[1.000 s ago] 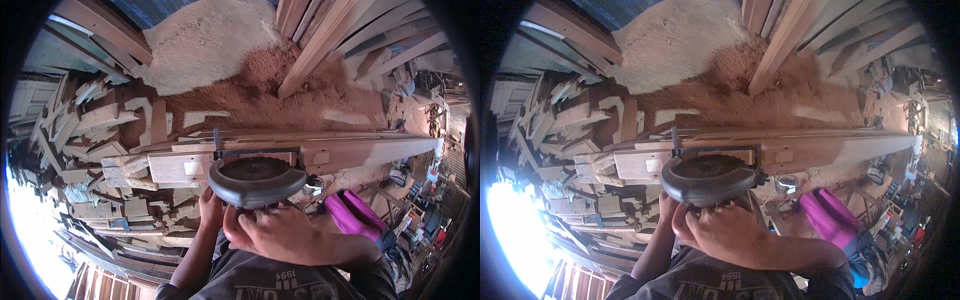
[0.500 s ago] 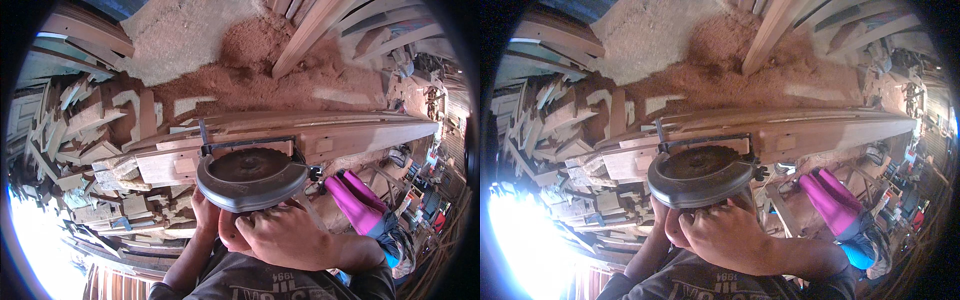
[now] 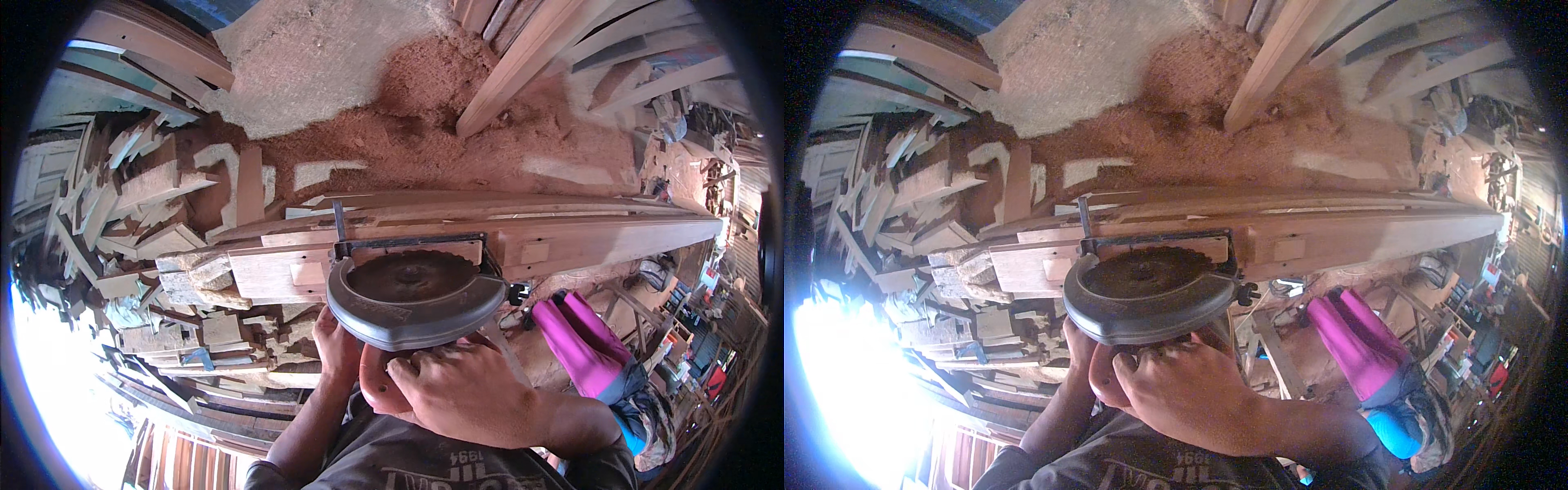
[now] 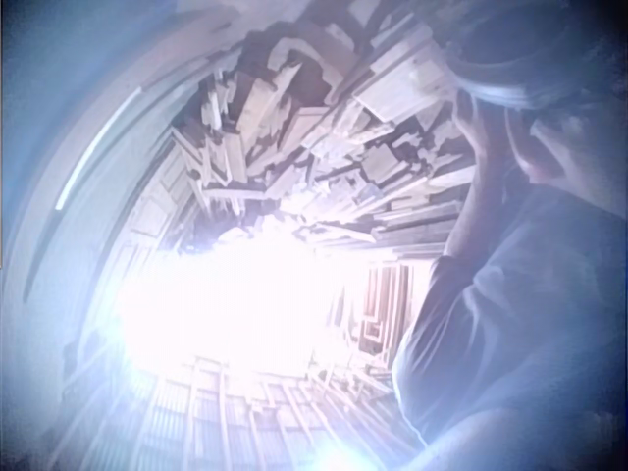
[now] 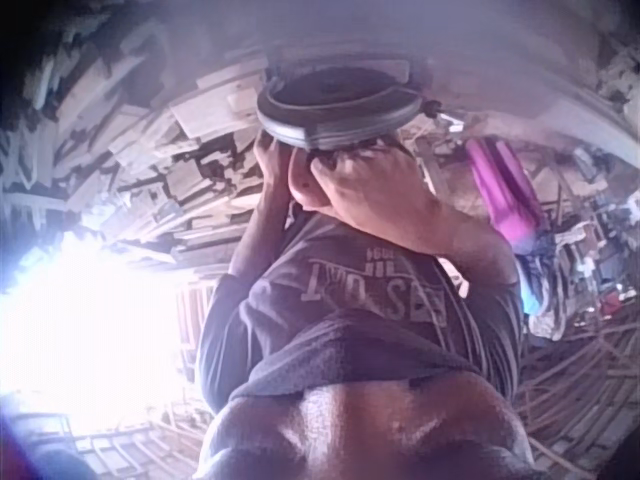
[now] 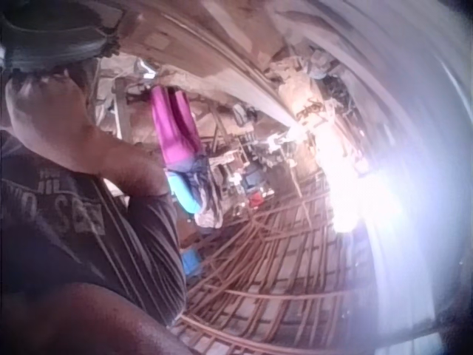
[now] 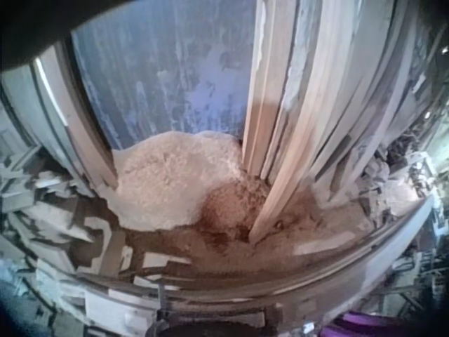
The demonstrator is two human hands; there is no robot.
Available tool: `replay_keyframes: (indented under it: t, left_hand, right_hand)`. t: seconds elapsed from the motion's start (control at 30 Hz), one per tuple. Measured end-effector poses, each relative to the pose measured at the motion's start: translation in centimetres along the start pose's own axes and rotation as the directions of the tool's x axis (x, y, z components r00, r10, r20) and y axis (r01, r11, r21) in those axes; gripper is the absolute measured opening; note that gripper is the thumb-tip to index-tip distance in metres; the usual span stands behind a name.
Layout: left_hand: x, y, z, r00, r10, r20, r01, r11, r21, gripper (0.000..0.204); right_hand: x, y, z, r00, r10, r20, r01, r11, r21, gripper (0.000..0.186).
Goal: The person measures and marks a wooden plank with a metal ruler, then uses a circular saw to cut the plank. After cutting, the person stacks the cut piece with other planks and continues to measure and cut additional pieces.
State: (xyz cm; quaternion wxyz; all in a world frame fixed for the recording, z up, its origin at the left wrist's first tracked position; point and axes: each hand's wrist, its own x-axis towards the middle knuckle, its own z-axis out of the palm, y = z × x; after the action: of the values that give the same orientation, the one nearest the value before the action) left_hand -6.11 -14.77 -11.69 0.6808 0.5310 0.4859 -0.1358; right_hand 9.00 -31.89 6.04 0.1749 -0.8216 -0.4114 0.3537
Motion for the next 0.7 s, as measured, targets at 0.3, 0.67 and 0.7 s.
replay_keyframes:
  t: [0.3, 0.67, 0.7]
  left_hand:
    - [0.0, -0.9, 0.5, 0.998, -0.011, -0.059, 0.004, 0.994, -0.109, 0.026]
    - [0.1, -0.9, 0.8, 0.998, -0.043, -0.047, 0.035, 0.985, -0.170, 0.027]
    - [0.1, -0.7, 0.8, 0.999, -0.038, -0.034, 0.032, 0.985, -0.168, 0.027]
  right_hand:
    - [0.6, -0.8, -0.2, 0.998, 0.050, 0.035, -0.050, 0.999, 0.006, 0.042]
    - [1.0, -0.8, 0.5, 0.997, -0.015, -0.082, 0.019, 0.998, 0.053, 0.042]
    - [1.1, -1.1, 0.5, 0.997, -0.006, -0.081, 0.009, 0.999, 0.036, 0.042]
